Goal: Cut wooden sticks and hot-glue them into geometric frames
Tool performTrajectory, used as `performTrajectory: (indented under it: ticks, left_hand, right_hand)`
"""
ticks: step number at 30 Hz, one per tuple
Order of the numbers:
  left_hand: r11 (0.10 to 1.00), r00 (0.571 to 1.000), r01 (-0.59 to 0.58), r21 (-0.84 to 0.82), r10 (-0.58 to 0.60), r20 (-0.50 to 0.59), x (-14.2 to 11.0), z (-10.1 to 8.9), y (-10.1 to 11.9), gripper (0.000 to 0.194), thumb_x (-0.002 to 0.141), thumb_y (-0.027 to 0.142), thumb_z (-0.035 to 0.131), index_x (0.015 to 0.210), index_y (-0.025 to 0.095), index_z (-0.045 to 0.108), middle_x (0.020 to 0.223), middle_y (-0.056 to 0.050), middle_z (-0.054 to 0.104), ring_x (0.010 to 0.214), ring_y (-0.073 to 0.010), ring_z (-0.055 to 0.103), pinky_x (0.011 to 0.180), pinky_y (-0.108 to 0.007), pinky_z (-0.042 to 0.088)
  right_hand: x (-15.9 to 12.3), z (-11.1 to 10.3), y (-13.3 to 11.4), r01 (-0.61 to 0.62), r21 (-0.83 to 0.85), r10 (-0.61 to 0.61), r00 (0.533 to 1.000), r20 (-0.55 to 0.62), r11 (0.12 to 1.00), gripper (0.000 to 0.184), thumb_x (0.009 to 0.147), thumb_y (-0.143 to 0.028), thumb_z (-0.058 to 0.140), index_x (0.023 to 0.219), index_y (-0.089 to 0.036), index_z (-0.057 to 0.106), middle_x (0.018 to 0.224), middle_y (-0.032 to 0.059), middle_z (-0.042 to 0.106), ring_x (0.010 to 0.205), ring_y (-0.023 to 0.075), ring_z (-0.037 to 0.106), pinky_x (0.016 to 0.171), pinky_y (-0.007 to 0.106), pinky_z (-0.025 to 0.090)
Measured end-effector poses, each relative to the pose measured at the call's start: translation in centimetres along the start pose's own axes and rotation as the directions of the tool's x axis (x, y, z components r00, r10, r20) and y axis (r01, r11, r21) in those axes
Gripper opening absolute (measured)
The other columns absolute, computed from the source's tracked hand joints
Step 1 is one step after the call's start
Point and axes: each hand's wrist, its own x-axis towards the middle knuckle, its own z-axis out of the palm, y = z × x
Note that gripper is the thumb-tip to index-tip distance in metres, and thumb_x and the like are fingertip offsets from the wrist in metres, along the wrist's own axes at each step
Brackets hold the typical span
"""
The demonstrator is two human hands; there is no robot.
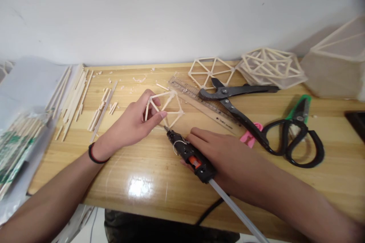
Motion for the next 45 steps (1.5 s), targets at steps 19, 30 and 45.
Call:
performTrajectory:
  ticks: [19,30,45]
  left_hand:
    - [1.000,1.000,0.005,-0.009,-0.005,0.003,-0.02,0.10,-0.12,0.023,0.095,0.040,0.059,0.098,0.022,0.046,0.072,0.005,0.054,0.059,-0.0105,0.048,0.054,-0.023,0.037]
    - [1.000,1.000,0.006,-0.004,-0.006,-0.001,0.00,0.02,-0.02,0.022,0.094,0.039,0.060,0.098,0.022,0.047,0.070,0.006,0.052,0.057,-0.0099,0.047,0.056,-0.024,0.036]
    - [0.999,0.999,-0.043,0.003,0.043,-0.014,0.11,0.09,-0.25,0.021,0.095,0.036,0.060,0.097,0.020,0.047,0.067,0.007,0.052,0.055,-0.0081,0.046,0.052,-0.021,0.037]
  right_hand:
    - [-0.07,-0.03,-0.11,0.001,0.013,-0.001,1.000,-0.003,1.000,0.026,0.077,-0.002,0.058,0.095,-0.020,0.055,0.092,0.0034,0.061,0.071,0.0203,0.062,0.061,0.031,0.036]
    - [-0.05,0.11,0.10,0.012,0.009,-0.012,1.000,0.000,1.000,0.023,0.081,-0.006,0.060,0.098,-0.020,0.054,0.093,0.0042,0.061,0.074,0.0210,0.063,0.062,0.031,0.037]
    - [-0.12,0.12,0.06,0.009,0.006,-0.009,1.000,-0.003,1.000,0.026,0.078,-0.004,0.058,0.096,-0.022,0.054,0.092,0.0027,0.060,0.073,0.0223,0.063,0.061,0.032,0.037]
